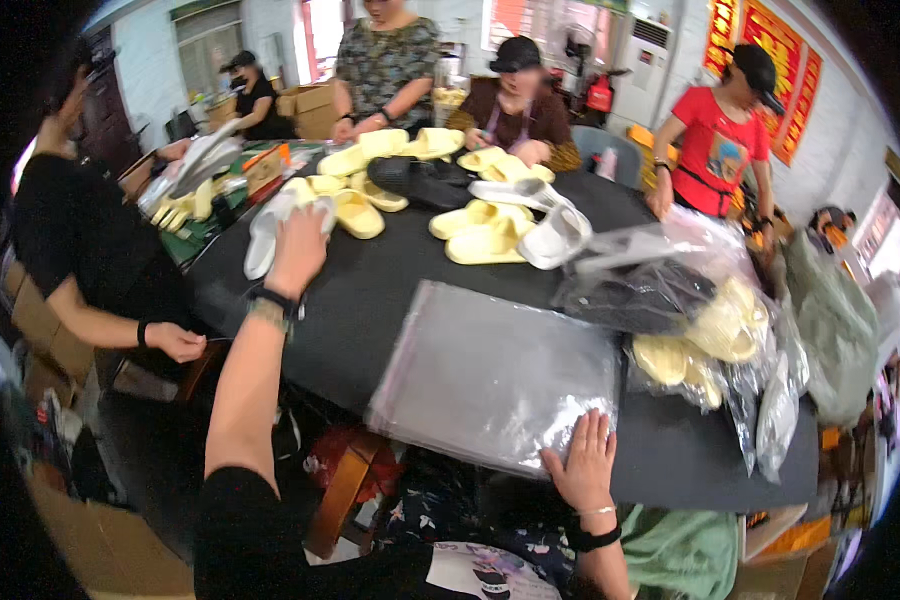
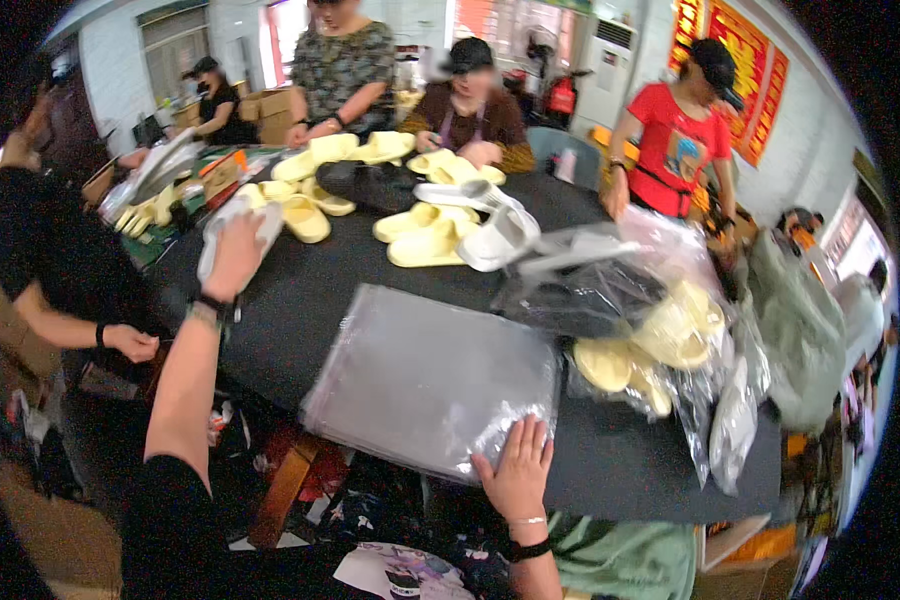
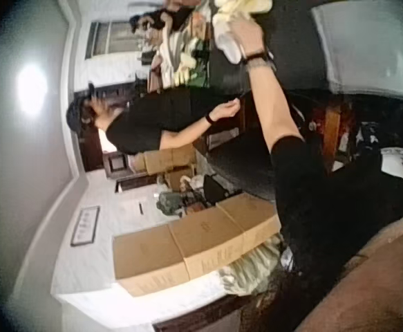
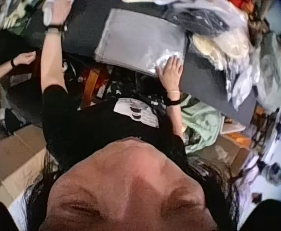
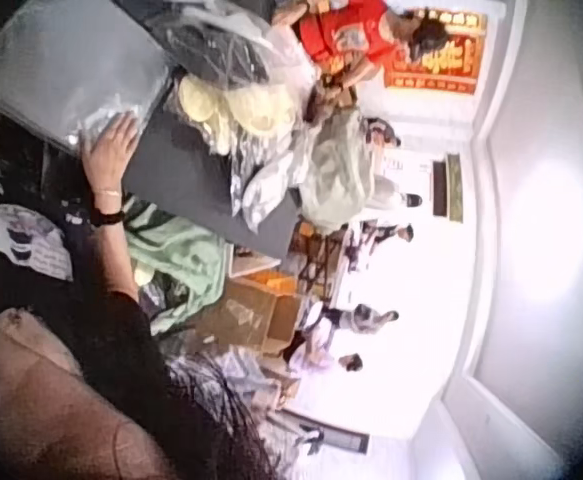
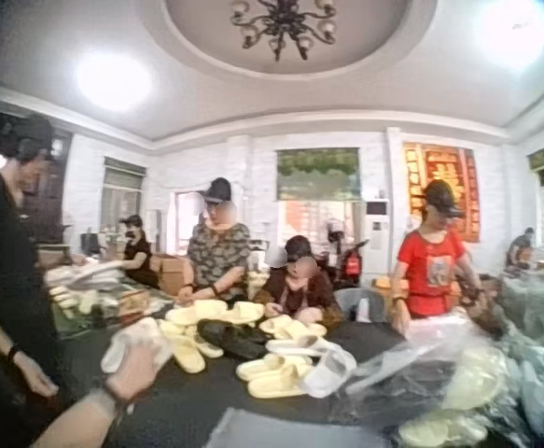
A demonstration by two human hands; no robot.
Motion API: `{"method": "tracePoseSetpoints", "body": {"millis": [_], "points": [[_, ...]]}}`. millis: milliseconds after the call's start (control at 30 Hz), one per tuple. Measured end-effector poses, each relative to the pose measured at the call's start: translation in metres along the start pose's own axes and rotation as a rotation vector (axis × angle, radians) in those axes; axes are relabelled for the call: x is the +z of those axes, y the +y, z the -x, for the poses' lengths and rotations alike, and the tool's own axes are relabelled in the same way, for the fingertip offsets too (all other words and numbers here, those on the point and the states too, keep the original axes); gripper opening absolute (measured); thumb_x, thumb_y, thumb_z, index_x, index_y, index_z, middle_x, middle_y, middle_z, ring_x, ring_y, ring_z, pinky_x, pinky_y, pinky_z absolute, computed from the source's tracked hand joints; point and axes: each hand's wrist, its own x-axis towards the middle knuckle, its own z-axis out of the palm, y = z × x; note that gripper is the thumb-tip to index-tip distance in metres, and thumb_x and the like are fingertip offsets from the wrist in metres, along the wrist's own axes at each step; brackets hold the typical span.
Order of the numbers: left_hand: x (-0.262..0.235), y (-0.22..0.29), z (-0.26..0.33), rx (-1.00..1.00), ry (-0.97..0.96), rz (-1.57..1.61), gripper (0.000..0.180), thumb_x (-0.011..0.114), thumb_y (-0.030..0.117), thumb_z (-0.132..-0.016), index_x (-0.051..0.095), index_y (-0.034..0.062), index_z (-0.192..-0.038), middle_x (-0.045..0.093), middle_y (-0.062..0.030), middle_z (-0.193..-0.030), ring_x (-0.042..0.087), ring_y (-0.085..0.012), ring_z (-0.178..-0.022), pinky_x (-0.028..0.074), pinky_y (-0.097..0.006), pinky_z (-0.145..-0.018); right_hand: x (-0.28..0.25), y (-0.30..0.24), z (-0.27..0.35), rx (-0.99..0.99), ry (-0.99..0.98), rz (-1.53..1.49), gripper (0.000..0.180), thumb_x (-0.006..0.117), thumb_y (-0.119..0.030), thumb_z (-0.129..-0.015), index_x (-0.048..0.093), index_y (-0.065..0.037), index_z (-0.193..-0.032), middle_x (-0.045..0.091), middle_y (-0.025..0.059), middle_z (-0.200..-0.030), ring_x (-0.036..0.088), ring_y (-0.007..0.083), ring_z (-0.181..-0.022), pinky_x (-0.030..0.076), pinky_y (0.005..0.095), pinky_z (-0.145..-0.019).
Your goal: The recorder is packing finished slippers into plastic bags at a shared work table.
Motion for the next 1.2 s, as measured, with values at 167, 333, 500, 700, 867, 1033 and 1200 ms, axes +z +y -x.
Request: {"method": "tracePoseSetpoints", "body": {"millis": [167, 333, 500, 700, 867, 1033, 1200], "points": [[-0.033, 0.160, 0.137, 0.447, -0.033, 0.358, 0.051, 0.063, 0.034, -0.092, 0.057, 0.0065, -0.135, 0.047, -0.0194, -0.147, 0.038, -0.0410, -0.139, 0.022, -0.064, -0.113, -0.012, -0.005, -0.010, 0.024, -0.041, -0.025, 0.088, 0.057, -0.055, -0.091, 0.034, 0.011, -0.145, 0.030, 0.0297, -0.155, 0.023, 0.0428, -0.147, 0.018, 0.0551, -0.118], [0.001, 0.238, 0.214, 0.566, -0.237, 0.483, 0.057, 0.060, 0.042, -0.094, 0.053, 0.0100, -0.141, 0.043, -0.0174, -0.151, 0.036, -0.0406, -0.141, 0.019, -0.065, -0.114, -0.007, 0.002, -0.011, 0.005, -0.045, -0.080, 0.088, 0.061, -0.054, -0.089, 0.035, 0.009, -0.145, 0.027, 0.0292, -0.156, 0.020, 0.0433, -0.148, 0.019, 0.0575, -0.118], [0.036, 0.245, 0.233, 0.585, -0.207, 0.492, 0.058, 0.061, 0.042, -0.093, 0.052, 0.0114, -0.141, 0.042, -0.0170, -0.151, 0.037, -0.0407, -0.140, 0.020, -0.065, -0.113, -0.104, 0.037, -0.048, 0.050, -0.471, -0.567, 0.063, 0.074, -0.028, -0.086, 0.051, 0.003, -0.136, 0.056, 0.0254, -0.135, 0.049, 0.0450, -0.129, 0.043, 0.0393, -0.107], [0.044, 0.237, 0.237, 0.589, -0.106, 0.520, 0.057, 0.063, 0.042, -0.091, 0.055, 0.0121, -0.138, 0.043, -0.0170, -0.150, 0.039, -0.0411, -0.138, 0.023, -0.067, -0.110, -0.177, 0.048, -0.133, -0.384, 0.288, 0.134, 0.065, 0.077, -0.017, -0.076, 0.054, -0.008, -0.136, 0.039, 0.0182, -0.151, 0.030, 0.0418, -0.143, 0.034, 0.0527, -0.112], [0.038, 0.244, 0.229, 0.569, -0.145, 0.534, 0.055, 0.064, 0.043, -0.090, 0.057, 0.0124, -0.135, 0.045, -0.0166, -0.149, 0.040, -0.0409, -0.137, 0.026, -0.069, -0.108, -0.168, 0.067, -0.220, -0.343, 0.163, 0.271, 0.074, 0.076, -0.031, -0.079, 0.047, -0.009, -0.143, 0.030, 0.0211, -0.156, 0.021, 0.0457, -0.147, 0.028, 0.0585, -0.114], [0.042, 0.240, 0.231, 0.564, -0.147, 0.505, 0.055, 0.060, 0.047, -0.092, 0.055, 0.0167, -0.138, 0.044, -0.0155, -0.150, 0.040, -0.0404, -0.138, 0.027, -0.067, -0.109, -0.145, 0.028, -0.291, -0.225, 0.063, 0.336, 0.073, 0.070, -0.026, -0.084, 0.041, -0.010, -0.149, 0.027, 0.0199, -0.159, 0.018, 0.0443, -0.149, 0.029, 0.0582, -0.113], [0.046, 0.239, 0.238, 0.549, -0.216, 0.459, 0.058, 0.051, 0.050, -0.096, 0.050, 0.0174, -0.143, 0.043, -0.0163, -0.151, 0.036, -0.0396, -0.141, 0.022, -0.066, -0.112, -0.083, 0.028, -0.337, -0.189, 0.106, 0.505, 0.062, 0.053, -0.018, -0.094, 0.034, -0.017, -0.153, 0.036, 0.0160, -0.155, 0.019, 0.0398, -0.150, 0.028, 0.0588, -0.112]]}}
